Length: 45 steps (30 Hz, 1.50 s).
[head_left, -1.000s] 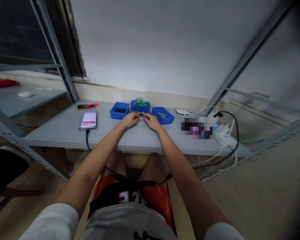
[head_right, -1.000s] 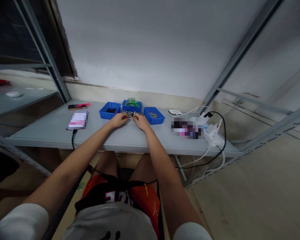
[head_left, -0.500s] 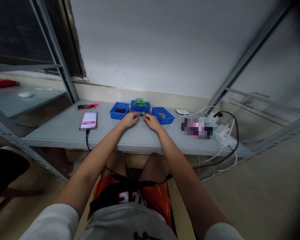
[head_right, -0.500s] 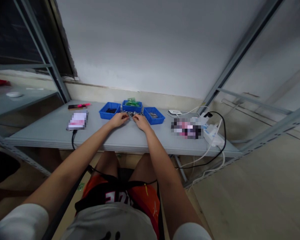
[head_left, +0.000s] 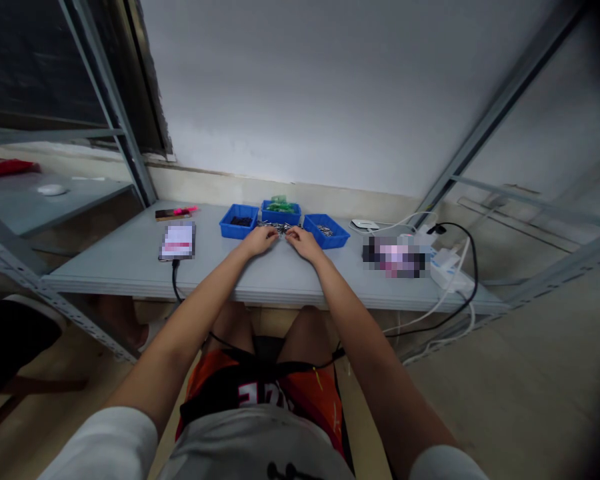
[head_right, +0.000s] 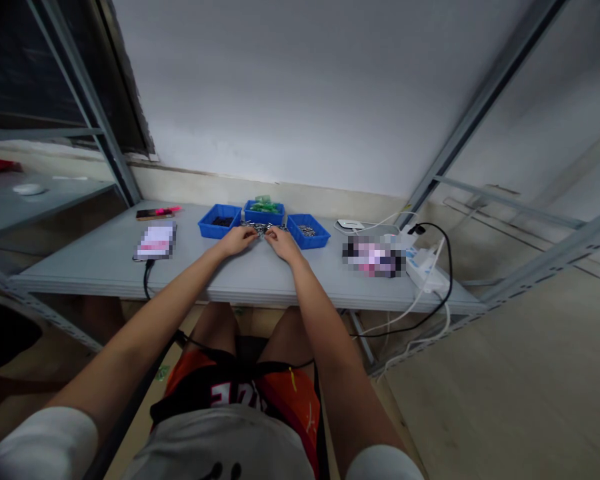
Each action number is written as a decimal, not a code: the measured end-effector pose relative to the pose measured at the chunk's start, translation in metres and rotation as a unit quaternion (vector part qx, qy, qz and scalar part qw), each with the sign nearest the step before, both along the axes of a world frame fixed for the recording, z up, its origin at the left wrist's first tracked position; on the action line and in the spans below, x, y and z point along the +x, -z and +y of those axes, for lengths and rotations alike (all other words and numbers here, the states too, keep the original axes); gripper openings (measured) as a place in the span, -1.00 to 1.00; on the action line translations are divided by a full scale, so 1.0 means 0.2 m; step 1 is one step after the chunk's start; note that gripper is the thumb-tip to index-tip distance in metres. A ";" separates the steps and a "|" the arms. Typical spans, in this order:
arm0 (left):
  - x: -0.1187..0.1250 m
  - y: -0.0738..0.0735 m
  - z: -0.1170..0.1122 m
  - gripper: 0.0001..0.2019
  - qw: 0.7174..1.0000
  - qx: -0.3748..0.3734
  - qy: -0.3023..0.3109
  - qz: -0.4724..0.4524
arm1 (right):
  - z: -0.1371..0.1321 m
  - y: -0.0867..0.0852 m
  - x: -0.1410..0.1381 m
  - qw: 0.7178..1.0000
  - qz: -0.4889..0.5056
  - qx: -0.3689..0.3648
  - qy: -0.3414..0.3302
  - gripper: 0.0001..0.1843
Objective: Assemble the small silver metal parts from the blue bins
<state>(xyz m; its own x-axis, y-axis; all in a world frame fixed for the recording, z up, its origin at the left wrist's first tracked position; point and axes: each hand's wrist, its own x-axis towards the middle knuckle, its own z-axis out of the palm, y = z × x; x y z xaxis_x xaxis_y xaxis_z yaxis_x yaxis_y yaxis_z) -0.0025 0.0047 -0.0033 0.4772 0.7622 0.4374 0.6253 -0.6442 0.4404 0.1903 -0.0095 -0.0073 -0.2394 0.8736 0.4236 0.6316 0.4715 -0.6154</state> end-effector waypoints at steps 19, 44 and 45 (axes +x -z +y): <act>0.00 0.00 0.00 -0.76 1.000 -0.003 0.000 -0.022 | 0.00 -0.01 -0.01 0.999 -0.021 -0.030 -0.002 -0.76; 0.00 -0.01 -0.01 -0.78 1.000 0.009 0.006 -0.021 | 0.00 0.00 0.00 0.999 -0.022 0.000 -0.023 -0.80; 0.00 -0.01 -0.01 -0.77 1.000 0.008 0.005 -0.020 | 0.00 0.00 0.00 0.999 -0.024 0.004 -0.028 -0.80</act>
